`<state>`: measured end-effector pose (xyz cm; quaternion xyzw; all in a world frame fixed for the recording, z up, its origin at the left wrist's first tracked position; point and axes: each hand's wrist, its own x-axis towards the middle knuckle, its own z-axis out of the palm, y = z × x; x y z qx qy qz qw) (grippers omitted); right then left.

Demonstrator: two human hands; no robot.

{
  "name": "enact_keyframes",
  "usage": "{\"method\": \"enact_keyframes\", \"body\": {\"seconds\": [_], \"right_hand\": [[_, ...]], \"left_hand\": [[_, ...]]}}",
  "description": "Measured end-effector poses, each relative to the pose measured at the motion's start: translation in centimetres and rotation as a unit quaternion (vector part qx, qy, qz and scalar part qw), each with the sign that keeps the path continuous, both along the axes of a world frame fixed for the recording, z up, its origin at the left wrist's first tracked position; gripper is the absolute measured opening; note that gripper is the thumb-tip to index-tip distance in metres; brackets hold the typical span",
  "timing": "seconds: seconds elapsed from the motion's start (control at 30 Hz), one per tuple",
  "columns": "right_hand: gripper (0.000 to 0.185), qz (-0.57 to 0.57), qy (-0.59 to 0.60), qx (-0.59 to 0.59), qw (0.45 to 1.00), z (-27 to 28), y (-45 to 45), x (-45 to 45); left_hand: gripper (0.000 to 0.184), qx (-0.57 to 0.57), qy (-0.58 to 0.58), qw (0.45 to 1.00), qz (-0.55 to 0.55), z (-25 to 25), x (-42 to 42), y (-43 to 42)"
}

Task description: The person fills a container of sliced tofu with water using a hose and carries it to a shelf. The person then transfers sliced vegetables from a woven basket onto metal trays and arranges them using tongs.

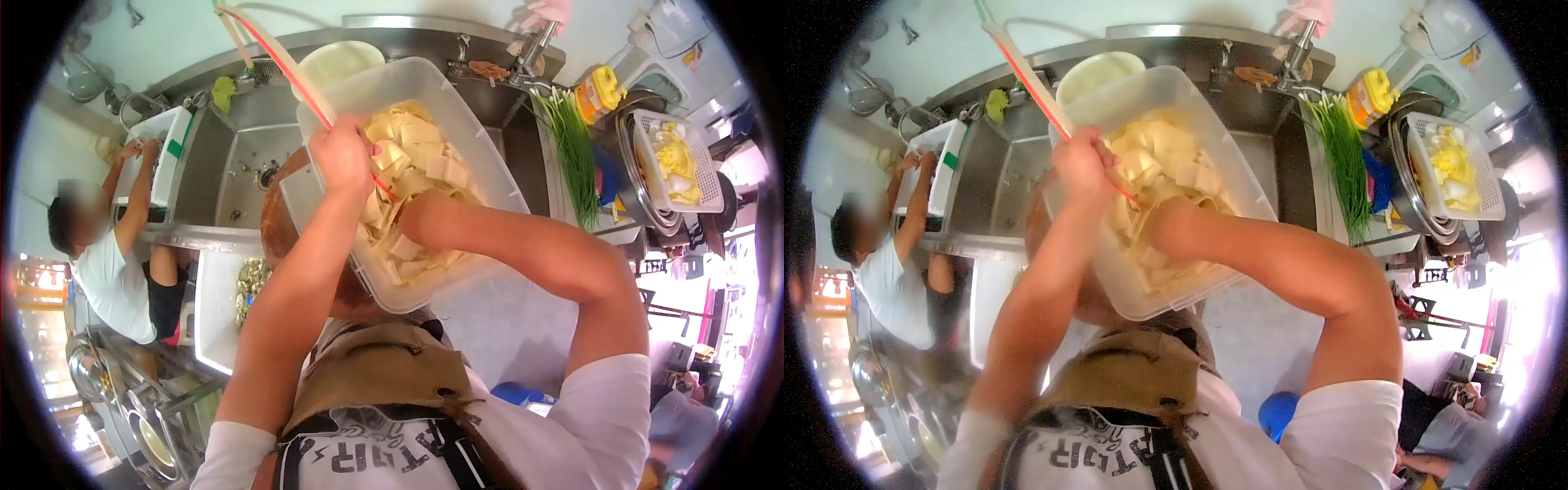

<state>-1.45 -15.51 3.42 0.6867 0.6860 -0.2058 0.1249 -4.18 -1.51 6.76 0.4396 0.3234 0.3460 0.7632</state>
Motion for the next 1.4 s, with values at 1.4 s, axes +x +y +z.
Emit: {"method": "enact_keyframes", "body": {"seconds": [1.4], "right_hand": [[0.022, -0.169, 0.318, 0.454, 0.815, 2.7, -1.3, 3.0]], "left_hand": [[0.050, 0.786, 0.226, 0.420, -0.394, -3.7, -1.7, -1.9]]}}
